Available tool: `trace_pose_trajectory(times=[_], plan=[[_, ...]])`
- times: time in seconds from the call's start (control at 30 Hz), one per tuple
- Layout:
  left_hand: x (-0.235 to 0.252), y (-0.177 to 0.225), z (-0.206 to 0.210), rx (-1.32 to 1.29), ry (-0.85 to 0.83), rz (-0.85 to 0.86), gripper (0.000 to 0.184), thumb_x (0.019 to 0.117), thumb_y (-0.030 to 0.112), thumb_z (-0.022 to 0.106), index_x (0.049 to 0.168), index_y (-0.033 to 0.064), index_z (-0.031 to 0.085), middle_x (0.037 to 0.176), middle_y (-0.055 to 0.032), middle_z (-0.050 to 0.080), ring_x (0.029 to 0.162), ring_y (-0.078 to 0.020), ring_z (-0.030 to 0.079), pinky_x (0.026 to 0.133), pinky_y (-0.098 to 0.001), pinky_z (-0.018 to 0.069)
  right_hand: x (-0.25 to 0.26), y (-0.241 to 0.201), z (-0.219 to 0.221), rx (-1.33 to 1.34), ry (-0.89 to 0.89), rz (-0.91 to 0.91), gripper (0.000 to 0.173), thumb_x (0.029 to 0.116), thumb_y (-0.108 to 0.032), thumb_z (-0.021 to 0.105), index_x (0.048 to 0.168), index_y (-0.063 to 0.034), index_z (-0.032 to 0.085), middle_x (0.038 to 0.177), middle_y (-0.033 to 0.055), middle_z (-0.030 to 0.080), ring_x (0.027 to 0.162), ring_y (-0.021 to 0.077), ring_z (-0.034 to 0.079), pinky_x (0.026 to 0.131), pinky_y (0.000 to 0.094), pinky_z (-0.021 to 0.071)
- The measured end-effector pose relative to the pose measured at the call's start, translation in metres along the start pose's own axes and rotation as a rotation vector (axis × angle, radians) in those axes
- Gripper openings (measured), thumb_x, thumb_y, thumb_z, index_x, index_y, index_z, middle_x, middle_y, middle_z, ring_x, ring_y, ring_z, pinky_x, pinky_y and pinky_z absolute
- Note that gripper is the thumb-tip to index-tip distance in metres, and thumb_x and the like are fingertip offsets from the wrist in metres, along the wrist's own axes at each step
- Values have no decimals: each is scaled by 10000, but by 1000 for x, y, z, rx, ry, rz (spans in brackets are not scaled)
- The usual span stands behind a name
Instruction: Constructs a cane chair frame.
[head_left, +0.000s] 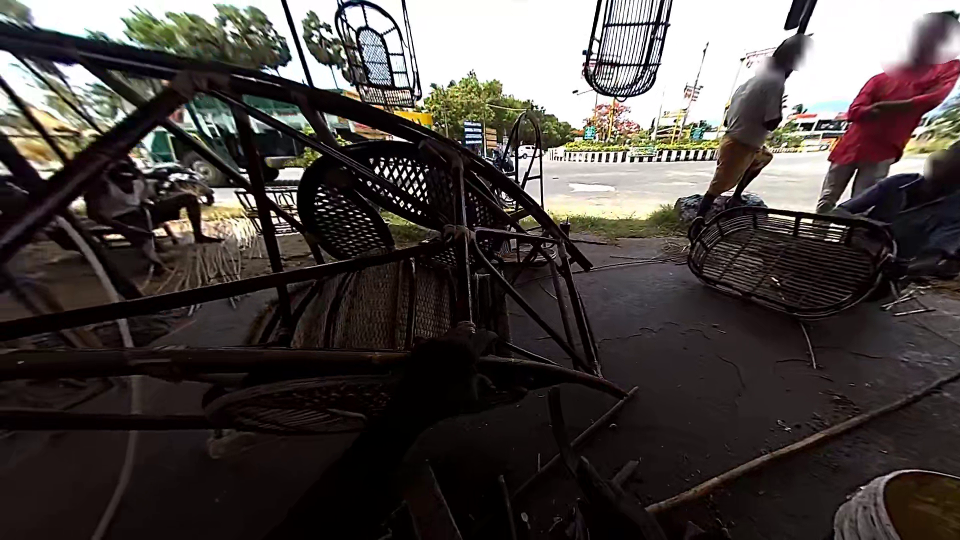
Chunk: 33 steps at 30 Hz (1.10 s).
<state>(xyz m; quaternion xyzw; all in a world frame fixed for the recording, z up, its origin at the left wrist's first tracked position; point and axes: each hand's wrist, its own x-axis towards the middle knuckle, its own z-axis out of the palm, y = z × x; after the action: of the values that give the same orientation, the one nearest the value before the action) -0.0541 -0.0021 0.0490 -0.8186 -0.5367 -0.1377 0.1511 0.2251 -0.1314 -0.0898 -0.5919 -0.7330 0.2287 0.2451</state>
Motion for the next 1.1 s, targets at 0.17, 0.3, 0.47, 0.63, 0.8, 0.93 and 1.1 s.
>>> trace_pose_trajectory(times=[0.17, 0.3, 0.47, 0.63, 0.8, 0.93, 1.1], plan=[[8, 1, -5, 14, -33, -56, 560, 774, 423, 858, 1285, 270, 685, 1191, 28, 713, 1094, -188, 685, 822, -477, 591, 70, -16, 1, -191, -7, -125, 533, 1050, -292, 446, 1583, -274, 429, 1199, 111, 690, 893, 299, 717, 769, 520, 587], [7, 3, -5, 0, -15, -86, 558, 767, 410, 864, 1286, 286, 701, 1218, 42, 725, 1174, -181, 671, 852, -487, 591, 70, -34, -5, -164, -93, -69, 519, 1074, -284, 435, 1592, -258, 415, 1290, 114, 682, 1009, 331, 715, 860, 539, 564], [6, 8, -4, 11, -12, -98, 515, 772, 395, 861, 1256, 300, 714, 1185, 49, 725, 1162, -177, 669, 826, -478, 595, 60, -24, 3, -85, -69, -42, 505, 1063, -279, 458, 1566, -249, 463, 1307, 99, 684, 1052, 320, 708, 901, 531, 555], [2, 11, -3, 24, 2, -94, 477, 765, 401, 866, 1210, 301, 728, 1164, 54, 719, 1073, -164, 685, 769, -450, 594, 76, 1, 27, -129, 46, -176, 524, 1018, -288, 505, 1541, -288, 496, 1154, 73, 714, 853, 264, 719, 738, 493, 593], [1, 12, -2, 32, -8, -98, 463, 783, 424, 853, 1211, 302, 726, 1183, 66, 722, 1152, -154, 665, 829, -444, 592, 86, 8, 21, -90, 18, -195, 529, 1008, -315, 532, 1536, -288, 504, 1160, 67, 716, 920, 260, 719, 796, 510, 589], [3, 16, -2, 34, -12, -104, 484, 779, 405, 858, 1230, 297, 722, 1172, 56, 723, 1132, -173, 665, 809, -462, 581, 104, 30, 18, 496, -121, -257, 528, 941, -227, 678, 1459, -163, 595, 1112, 31, 744, 839, 113, 694, 763, 339, 595], [5, 16, -2, 65, -18, -122, 490, 773, 406, 840, 1236, 303, 721, 1153, 63, 722, 1109, -170, 670, 808, -448, 586, 91, -1, -4, 59, -47, -144, 532, 1000, -271, 580, 1527, -235, 519, 1156, 94, 714, 933, 253, 709, 839, 474, 584]])
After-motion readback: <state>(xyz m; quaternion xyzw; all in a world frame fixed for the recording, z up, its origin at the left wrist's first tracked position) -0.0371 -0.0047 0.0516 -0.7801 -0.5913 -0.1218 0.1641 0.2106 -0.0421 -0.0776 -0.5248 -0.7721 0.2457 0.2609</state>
